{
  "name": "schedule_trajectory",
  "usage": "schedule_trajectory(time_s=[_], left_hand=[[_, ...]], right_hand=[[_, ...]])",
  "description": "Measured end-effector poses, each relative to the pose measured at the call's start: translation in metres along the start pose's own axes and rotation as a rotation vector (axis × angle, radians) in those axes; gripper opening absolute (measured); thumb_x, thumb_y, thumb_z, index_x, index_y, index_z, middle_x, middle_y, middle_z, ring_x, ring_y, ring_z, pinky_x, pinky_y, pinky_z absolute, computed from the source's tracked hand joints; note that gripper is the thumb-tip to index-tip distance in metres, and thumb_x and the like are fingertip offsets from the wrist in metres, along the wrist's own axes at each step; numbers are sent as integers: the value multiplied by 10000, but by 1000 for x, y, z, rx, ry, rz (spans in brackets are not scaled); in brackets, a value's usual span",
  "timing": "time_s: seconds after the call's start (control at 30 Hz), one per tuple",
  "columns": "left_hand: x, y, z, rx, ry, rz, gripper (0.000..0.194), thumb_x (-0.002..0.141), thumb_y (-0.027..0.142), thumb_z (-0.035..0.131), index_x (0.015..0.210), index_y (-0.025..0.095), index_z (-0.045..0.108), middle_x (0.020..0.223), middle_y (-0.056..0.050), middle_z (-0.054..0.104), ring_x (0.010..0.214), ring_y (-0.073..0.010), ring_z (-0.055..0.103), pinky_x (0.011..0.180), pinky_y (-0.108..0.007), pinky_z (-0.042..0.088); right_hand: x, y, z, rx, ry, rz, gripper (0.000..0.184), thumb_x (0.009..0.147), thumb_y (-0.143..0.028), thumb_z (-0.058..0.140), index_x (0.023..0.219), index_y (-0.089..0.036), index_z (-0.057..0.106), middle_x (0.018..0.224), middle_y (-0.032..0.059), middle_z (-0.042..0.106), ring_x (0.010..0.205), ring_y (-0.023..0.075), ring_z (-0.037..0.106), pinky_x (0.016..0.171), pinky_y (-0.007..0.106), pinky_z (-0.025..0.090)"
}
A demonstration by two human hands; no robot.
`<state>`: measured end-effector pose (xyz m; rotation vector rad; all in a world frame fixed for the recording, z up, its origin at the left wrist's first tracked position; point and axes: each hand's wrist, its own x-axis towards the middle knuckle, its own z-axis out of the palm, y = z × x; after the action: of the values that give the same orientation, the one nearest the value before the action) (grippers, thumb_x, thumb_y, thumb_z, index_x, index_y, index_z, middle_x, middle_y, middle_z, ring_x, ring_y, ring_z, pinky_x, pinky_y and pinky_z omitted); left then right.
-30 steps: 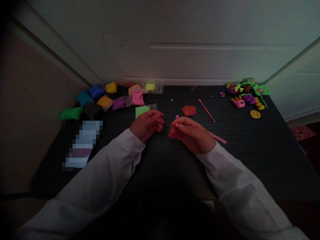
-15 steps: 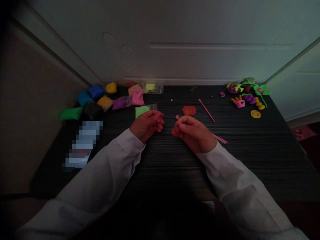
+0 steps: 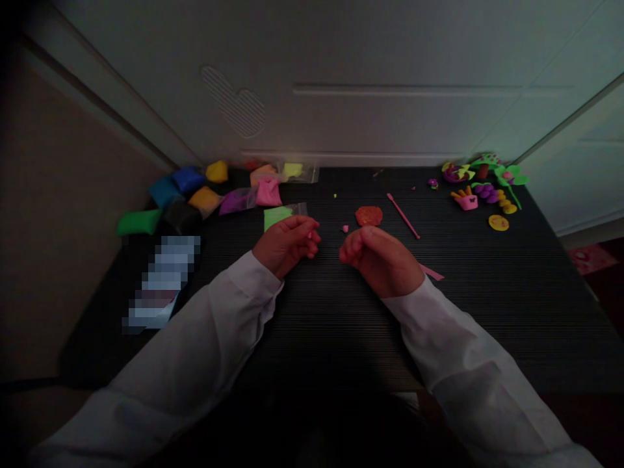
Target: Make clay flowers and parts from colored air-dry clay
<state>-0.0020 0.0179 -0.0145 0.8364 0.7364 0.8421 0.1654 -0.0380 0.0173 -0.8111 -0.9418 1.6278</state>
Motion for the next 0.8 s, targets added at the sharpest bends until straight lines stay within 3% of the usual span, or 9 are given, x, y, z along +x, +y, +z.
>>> schedule_trajectory(time_s=[0.13,0.3,0.6,0.8], left_hand=[[0,1,1,0,3,1,151,690,234,567,781,126,514,594,22,580,452,-61,548,425,-167,438],[-1,0,0,1,-1,3,150,691,232,565,785,127,512,597,24,579,456,-61,548,429,-169,436],[-1,1,0,6,0,-6,155,693,235,562,789,126,509,596,21,579,456,-64,551,428,-171,436],[-1,1,0,8,1,-4,159,689,241,566,787,129,510,601,22,579,463,-63,549,433,-172,435]], right_hand=[[-1,0,-1,16,10,32,20,706,-246,517,707,-233,531,664,-27,439,645,100,485,650,290,417],[0,1,-2,54,1,40,117,717,-201,508,808,-248,564,669,-31,462,649,89,486,643,268,410],[1,-1,1,92,-4,-28,301,790,-300,410,512,-192,452,540,-26,381,572,98,437,622,284,401],[-1,0,0,-38,14,-16,264,770,-350,395,551,-206,432,591,-16,378,597,119,444,628,313,402]])
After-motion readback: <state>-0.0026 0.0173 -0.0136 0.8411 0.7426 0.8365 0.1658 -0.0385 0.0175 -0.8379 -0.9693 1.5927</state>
